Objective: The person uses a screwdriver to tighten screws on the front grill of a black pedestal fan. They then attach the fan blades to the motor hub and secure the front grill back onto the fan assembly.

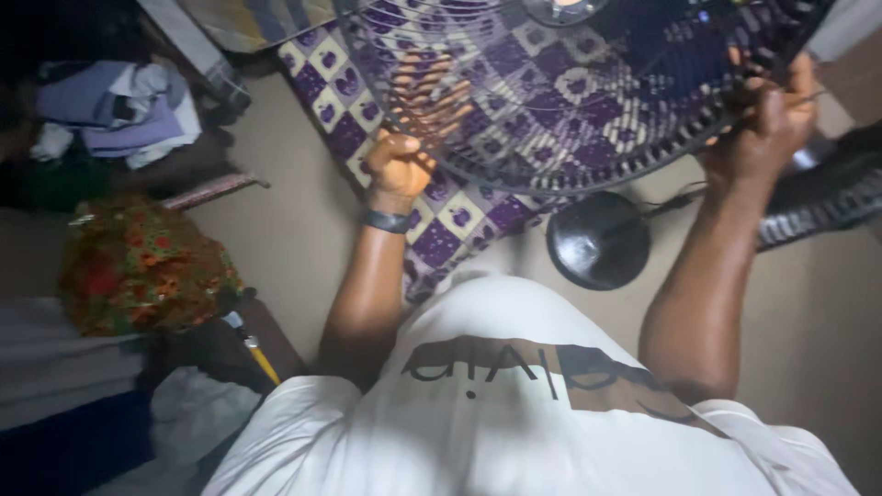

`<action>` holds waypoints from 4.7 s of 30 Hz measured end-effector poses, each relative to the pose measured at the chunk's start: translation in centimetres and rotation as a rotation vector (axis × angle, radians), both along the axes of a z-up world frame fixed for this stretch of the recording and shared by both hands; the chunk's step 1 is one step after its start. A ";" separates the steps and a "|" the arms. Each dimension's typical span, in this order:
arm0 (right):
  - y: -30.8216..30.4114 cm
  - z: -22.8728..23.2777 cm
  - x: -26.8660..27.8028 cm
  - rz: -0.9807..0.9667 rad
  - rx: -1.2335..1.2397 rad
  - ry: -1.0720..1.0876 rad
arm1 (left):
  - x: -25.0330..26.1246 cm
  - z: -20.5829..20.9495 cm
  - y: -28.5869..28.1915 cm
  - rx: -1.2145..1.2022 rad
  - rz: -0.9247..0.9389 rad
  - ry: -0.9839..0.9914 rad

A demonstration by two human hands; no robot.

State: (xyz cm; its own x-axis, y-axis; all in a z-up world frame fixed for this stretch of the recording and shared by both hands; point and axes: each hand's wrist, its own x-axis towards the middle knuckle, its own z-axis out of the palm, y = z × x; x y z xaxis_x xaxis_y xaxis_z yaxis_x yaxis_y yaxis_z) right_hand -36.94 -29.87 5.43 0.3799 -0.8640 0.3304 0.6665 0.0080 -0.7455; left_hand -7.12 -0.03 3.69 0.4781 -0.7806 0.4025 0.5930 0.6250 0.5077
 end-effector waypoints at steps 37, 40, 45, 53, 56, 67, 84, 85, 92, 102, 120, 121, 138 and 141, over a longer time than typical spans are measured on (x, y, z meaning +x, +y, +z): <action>10.9 -7.5 -14.6 0.287 0.304 0.150 | -23.0 -8.1 9.1 0.383 0.517 0.371; 12.7 -7.5 -17.0 0.269 0.242 0.103 | -24.5 -8.3 10.6 0.677 0.714 0.212; 17.4 -8.7 -21.3 0.116 0.264 0.184 | -32.6 -6.0 14.0 0.990 1.274 -0.852; 20.0 -10.6 -27.8 0.077 0.110 0.211 | -42.6 0.0 7.1 0.685 0.588 -0.995; 20.3 -10.3 -30.2 -0.037 0.120 0.541 | -45.7 0.4 4.1 0.872 0.422 -1.111; 16.1 -11.3 -39.6 -0.267 -0.356 1.031 | -54.0 -8.7 -9.3 0.915 0.487 -1.128; 3.4 -15.8 -49.0 0.330 -0.178 0.515 | -62.5 -12.3 -19.3 1.082 0.328 -0.380; 2.9 -15.9 -49.8 0.354 -0.081 0.652 | -62.9 -12.0 -19.4 1.101 0.288 -0.357; -0.6 -13.9 -52.0 0.386 0.227 0.913 | -66.0 -10.5 -20.8 1.218 0.233 -0.595; -2.8 -15.3 -53.0 0.156 0.429 0.791 | -67.0 -10.9 -23.9 0.998 0.137 -0.562; -9.7 -17.0 -45.1 -0.080 0.286 0.496 | -53.5 -2.7 -24.3 0.674 -0.118 -0.537; -10.3 -17.6 -45.0 -0.141 0.308 0.487 | -52.4 -2.3 -23.7 0.653 -0.144 -0.538; -26.9 -30.5 -46.9 -0.066 0.594 0.462 | -48.6 -6.4 -24.9 0.644 -0.244 -0.585; -32.7 -31.2 -43.9 0.113 0.468 0.399 | -48.0 -6.4 -27.8 0.651 -0.136 -0.630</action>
